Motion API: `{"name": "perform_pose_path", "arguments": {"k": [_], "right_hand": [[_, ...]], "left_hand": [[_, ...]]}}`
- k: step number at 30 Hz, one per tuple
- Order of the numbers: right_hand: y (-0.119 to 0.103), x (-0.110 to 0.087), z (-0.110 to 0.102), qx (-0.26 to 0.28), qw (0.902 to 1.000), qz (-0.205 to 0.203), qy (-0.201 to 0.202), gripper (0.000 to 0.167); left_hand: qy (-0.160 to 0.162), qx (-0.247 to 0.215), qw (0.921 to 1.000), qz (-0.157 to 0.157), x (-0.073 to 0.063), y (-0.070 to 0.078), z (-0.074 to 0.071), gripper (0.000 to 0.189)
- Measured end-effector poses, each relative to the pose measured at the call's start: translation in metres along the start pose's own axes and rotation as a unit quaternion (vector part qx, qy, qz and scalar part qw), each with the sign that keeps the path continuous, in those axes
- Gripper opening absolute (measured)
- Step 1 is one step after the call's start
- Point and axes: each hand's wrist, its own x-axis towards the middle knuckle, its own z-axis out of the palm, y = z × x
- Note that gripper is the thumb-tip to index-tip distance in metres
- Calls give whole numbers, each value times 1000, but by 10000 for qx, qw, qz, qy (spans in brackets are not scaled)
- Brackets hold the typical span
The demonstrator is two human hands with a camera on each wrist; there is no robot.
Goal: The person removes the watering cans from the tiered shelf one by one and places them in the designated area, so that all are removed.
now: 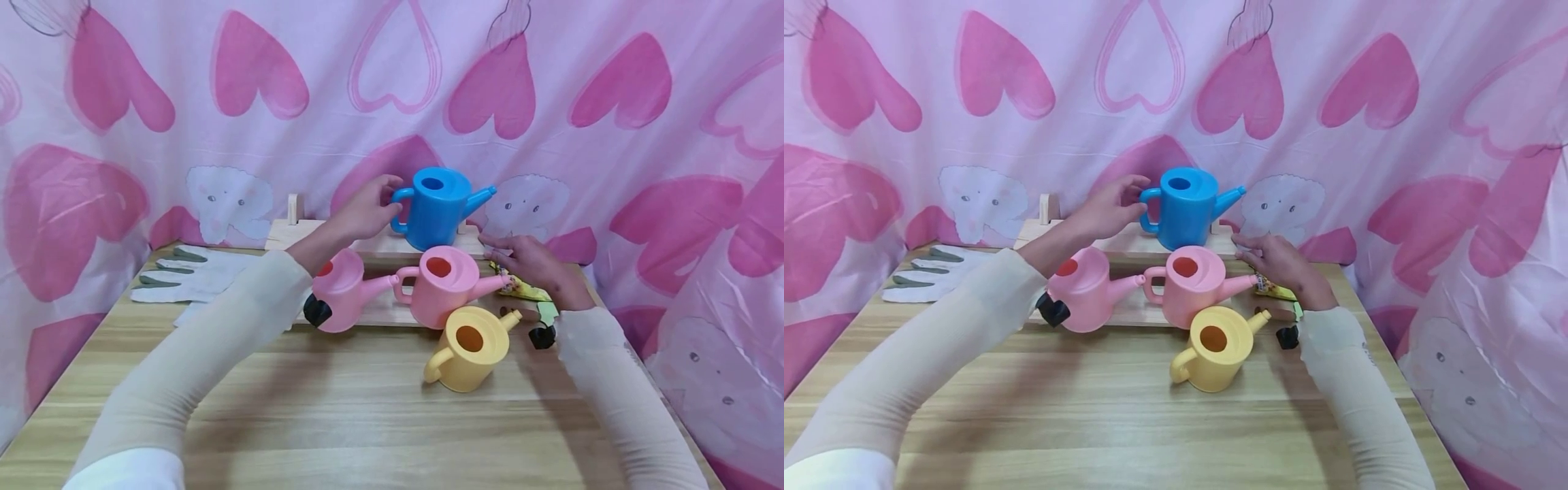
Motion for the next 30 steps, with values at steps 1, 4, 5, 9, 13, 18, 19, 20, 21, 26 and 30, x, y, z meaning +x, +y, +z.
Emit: {"name": "perform_pose_path", "arguments": {"k": [1, 4, 5, 9, 13, 18, 19, 20, 21, 26, 30], "right_hand": [[0, 0, 0, -2, 10000, 11, -9, 49], [0, 0, 0, -15, 10000, 42, 2, 48], [-1, 1, 0, -7, 10000, 64, 14, 48], [-2, 1, 0, 26, 10000, 91, 9, 48], [-2, 1, 0, 32, 10000, 51, -14, 48], [-1, 1, 1, 22, 9999, 93, -31, 49], [-1, 1, 1, 22, 10000, 90, -31, 49], [-1, 0, 1, 17, 10000, 86, -31, 49], [-1, 0, 1, 10, 10000, 68, -26, 49], [-1, -1, 1, -20, 10000, 23, 13, 48], [0, -1, 1, -10, 10000, 35, 5, 48]], "left_hand": [[-4, -35, 10000, -38, 1, 0, 1, 52], [-30, -107, 9998, -149, 4, 0, 2, 49], [-61, -131, 9997, -184, 5, 0, 2, 49], [-187, -183, 9994, -233, 6, -2, 4, 46], [-149, -270, 9993, -207, 7, -4, 5, 40], [-70, -276, 9992, -279, 8, -4, 7, 34], [-55, -253, 9992, -296, 8, -4, 7, 33], [-42, -229, 9992, -316, 9, -5, 8, 32], [-24, -198, 9993, -324, 10, -5, 8, 31], [73, -84, 9998, -189, 10, -7, 9, 29], [108, 36, 9999, -76, 10, -9, 8, 31]]}}
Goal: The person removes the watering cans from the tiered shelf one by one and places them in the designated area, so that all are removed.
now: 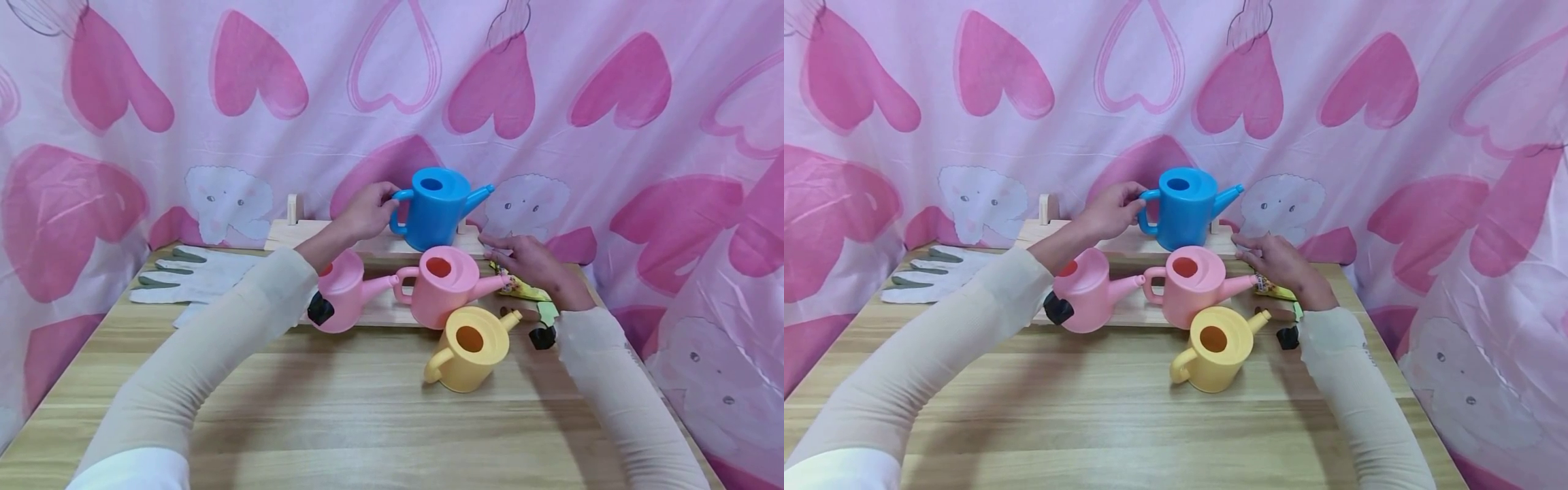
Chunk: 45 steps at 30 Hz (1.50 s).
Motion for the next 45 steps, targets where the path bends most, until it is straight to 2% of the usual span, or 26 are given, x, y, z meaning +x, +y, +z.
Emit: {"name": "perform_pose_path", "arguments": {"k": [6, 12, 16, 20, 24, 27, 32, 39, 45], "right_hand": [[1, -2, 0, 42, 10000, 3, -12, 48], [2, -1, 1, 23, 10000, -85, 20, 48], [2, 0, 2, 14, 9999, -112, 49, 48], [2, 0, 2, -1, 9999, -87, 69, 48], [1, 1, 3, 3, 9999, -87, 74, 48], [1, 2, 4, 9, 9999, -107, 85, 48], [0, 1, 5, 40, 9999, -122, 109, 48], [0, 1, 5, 92, 9998, -103, 123, 47], [0, 1, 6, 89, 9999, -35, 124, 47]], "left_hand": [[64, 108, 9999, 71, 0, 0, 0, 32], [246, -92, 9996, 121, 0, 0, -3, 35], [453, -132, 9986, 235, 0, 2, -9, 33], [602, -134, 9981, 96, -4, 6, -16, 33], [642, -403, 9971, 76, -11, 11, -26, 33], [678, -591, 9958, 172, -19, 13, -35, 31], [650, -601, 9957, 256, -40, 18, -50, 36], [448, -771, 9939, 653, -67, 22, -65, 35], [306, -772, 9944, 658, -89, 23, -72, 31]]}}
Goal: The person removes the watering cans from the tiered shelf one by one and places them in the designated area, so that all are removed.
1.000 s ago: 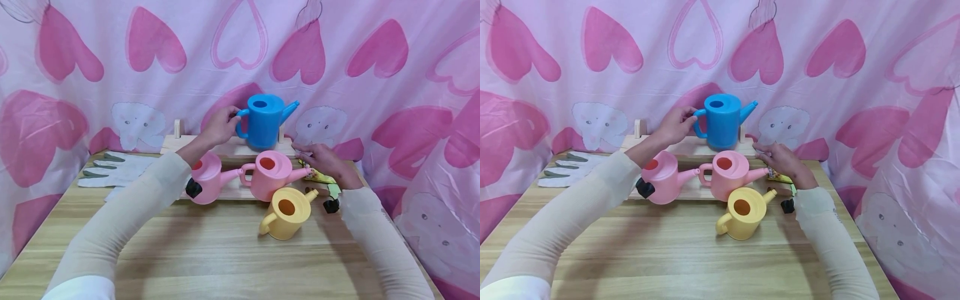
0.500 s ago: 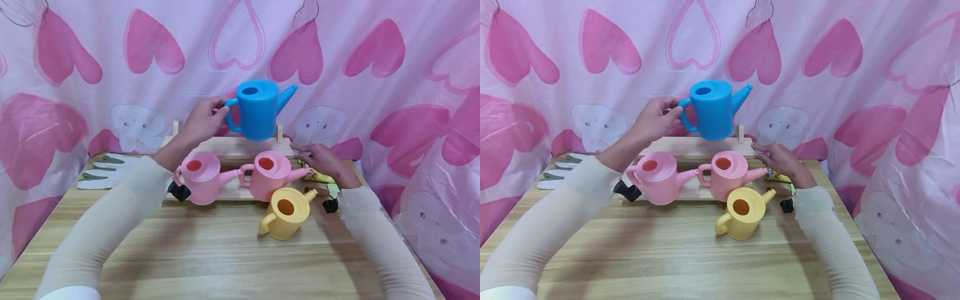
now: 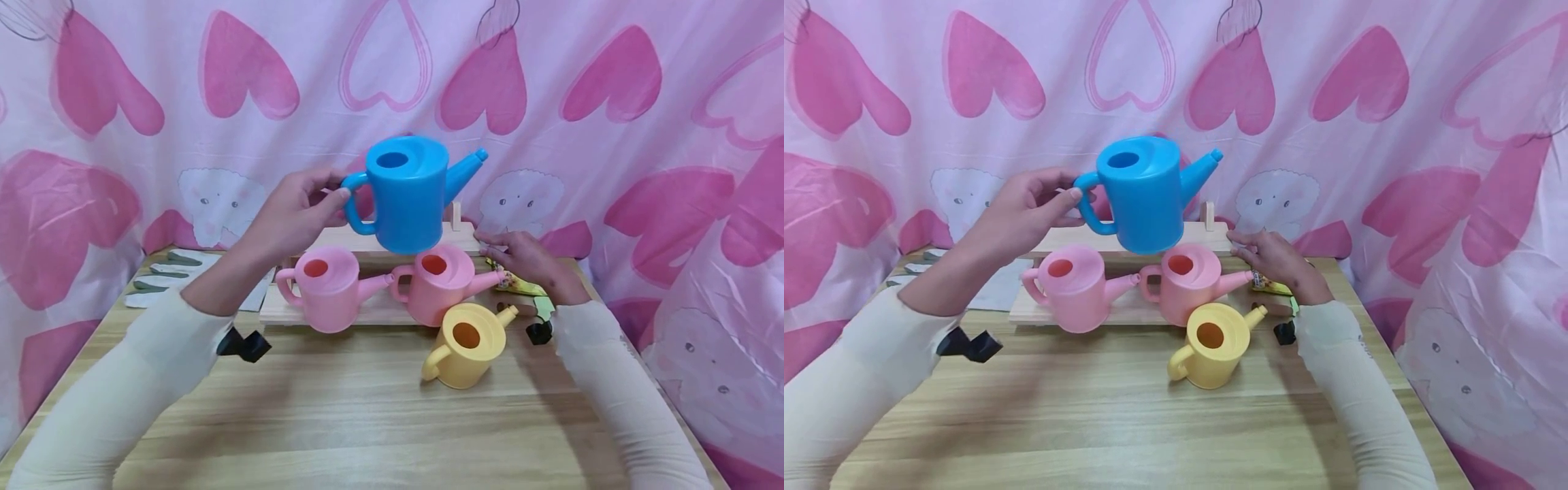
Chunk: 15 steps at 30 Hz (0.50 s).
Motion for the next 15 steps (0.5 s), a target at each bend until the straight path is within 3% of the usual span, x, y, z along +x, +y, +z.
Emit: {"name": "perform_pose_path", "arguments": {"k": [9, 15], "right_hand": [[-1, 0, 0, -59, 10000, -54, 56, 47], [0, 0, -1, -47, 9999, -143, 84, 48]], "left_hand": [[-274, 54, 9996, 74, -32, -1, -4, 35], [-380, 10, 9992, -156, -53, -7, -2, 34]]}}
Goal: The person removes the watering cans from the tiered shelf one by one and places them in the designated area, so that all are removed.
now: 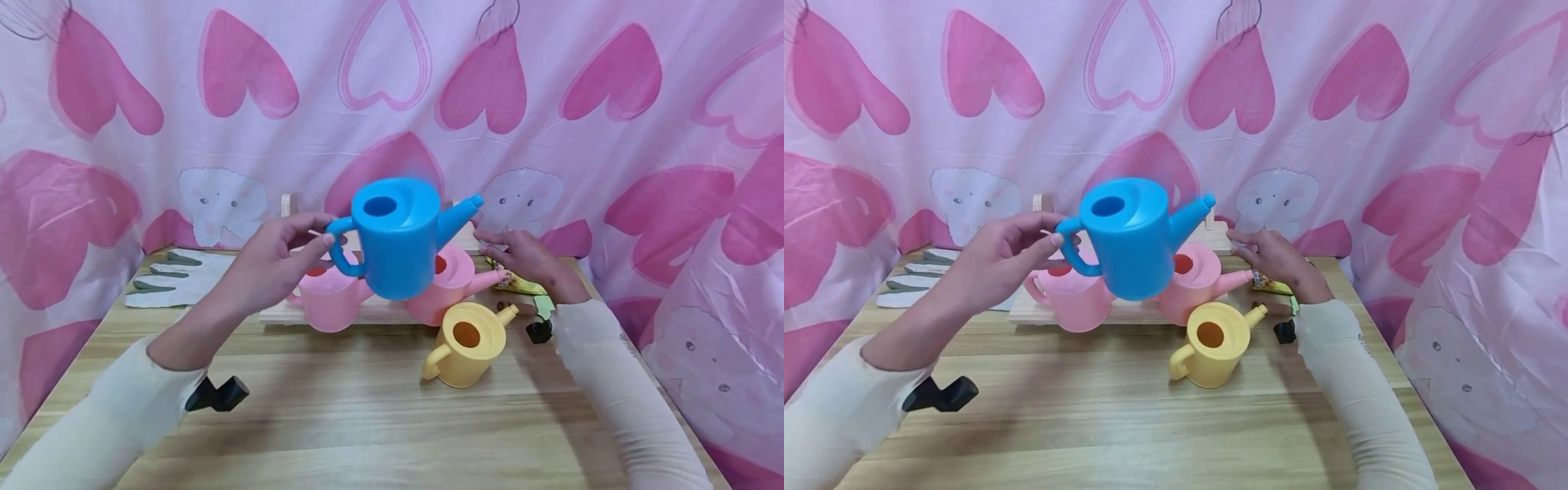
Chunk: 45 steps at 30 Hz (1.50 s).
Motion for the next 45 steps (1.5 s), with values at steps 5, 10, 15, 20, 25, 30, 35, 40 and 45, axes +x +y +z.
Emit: {"name": "perform_pose_path", "arguments": {"k": [5, 10, 15, 20, 25, 30, 35, 40, 45], "right_hand": [[0, 0, 1, 19, 10000, -6, 7, 48], [1, 0, 1, 50, 10000, -76, 35, 46], [1, 0, 1, -51, 9998, -169, 99, 47], [1, 1, 0, -73, 9998, -152, 135, 47], [0, 1, 1, -5, 9999, -90, 119, 47], [1, 0, 1, 19, 9999, -24, 105, 47], [2, -1, 2, 34, 9999, 87, 85, 46], [2, -1, 1, 31, 9999, 70, 67, 46], [0, 0, 1, -3, 10000, 69, 72, 46]], "left_hand": [[-64, -69, 9999, -77, -18, -9, 6, 35], [-141, -156, 9998, 13, -32, -20, 15, 33], [-133, 107, 9998, 68, -46, -28, 22, 33], [-201, 17, 9998, -91, -56, -35, 26, 34], [-277, -120, 9989, -366, -65, -46, 30, 34], [-402, -191, 9970, -626, -73, -59, 37, 33], [-511, -443, 9949, -754, -78, -69, 45, 33], [-488, -517, 9926, -985, -82, -77, 51, 30], [-477, -487, 9908, -1170, -84, -88, 56, 27]]}}
